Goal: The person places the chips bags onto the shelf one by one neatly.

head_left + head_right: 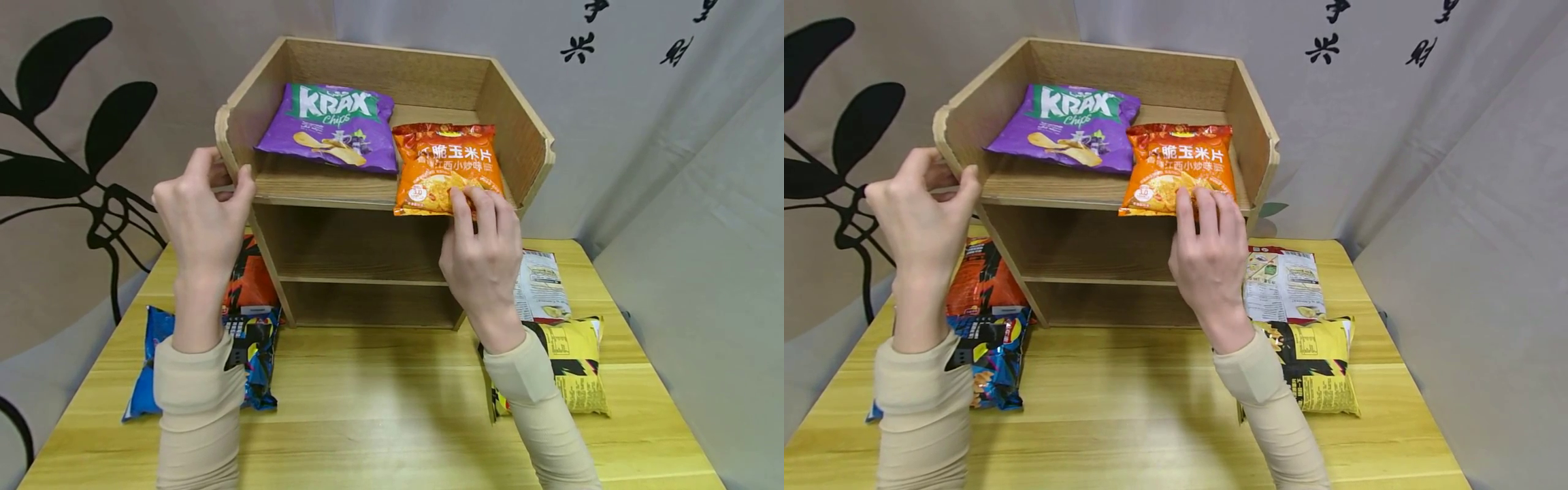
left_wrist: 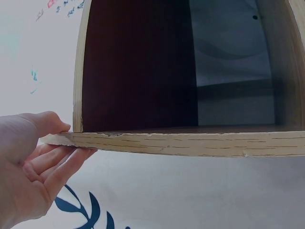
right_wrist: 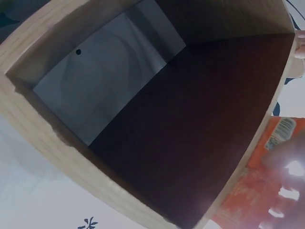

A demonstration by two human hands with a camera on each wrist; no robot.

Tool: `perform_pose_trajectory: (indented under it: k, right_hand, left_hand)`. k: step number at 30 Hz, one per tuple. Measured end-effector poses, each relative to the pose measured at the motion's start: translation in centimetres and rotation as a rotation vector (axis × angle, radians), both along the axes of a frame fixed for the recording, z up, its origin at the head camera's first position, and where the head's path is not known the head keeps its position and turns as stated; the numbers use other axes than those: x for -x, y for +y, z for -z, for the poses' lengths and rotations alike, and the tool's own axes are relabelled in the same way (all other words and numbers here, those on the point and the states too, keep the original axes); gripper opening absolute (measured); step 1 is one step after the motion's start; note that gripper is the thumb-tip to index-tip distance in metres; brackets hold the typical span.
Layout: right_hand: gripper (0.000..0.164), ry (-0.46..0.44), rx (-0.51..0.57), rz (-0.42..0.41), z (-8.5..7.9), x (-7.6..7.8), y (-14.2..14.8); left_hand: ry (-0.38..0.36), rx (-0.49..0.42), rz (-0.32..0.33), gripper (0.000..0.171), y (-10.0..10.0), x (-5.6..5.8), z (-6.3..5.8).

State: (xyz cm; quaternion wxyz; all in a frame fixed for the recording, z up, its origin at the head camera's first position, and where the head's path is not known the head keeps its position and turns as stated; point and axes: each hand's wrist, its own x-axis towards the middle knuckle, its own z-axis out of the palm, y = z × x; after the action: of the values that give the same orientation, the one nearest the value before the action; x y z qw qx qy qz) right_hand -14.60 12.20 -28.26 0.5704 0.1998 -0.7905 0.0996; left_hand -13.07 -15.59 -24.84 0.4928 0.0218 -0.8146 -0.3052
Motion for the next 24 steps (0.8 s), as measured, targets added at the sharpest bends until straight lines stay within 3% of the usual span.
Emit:
perform_pose_trajectory:
  k: [11, 17, 24]
  right_hand:
    - [0.039, -0.209, -0.031, 0.008, -0.57, 0.66, 0.33]
    - [0.034, -0.175, 0.035, -0.067, -0.29, 0.40, 0.21]
    - [0.037, -0.210, -0.032, 0.000, -0.42, 0.44, -0.06]
  left_hand:
    - [-0.013, 0.007, 0.003, 0.026, 0.16, -0.09, 0.02]
    - [0.002, 0.002, -0.001, 0.025, 0.07, 0.03, 0.04]
    - [0.010, -0.004, -0.003, 0.025, 0.02, 0.06, -0.02]
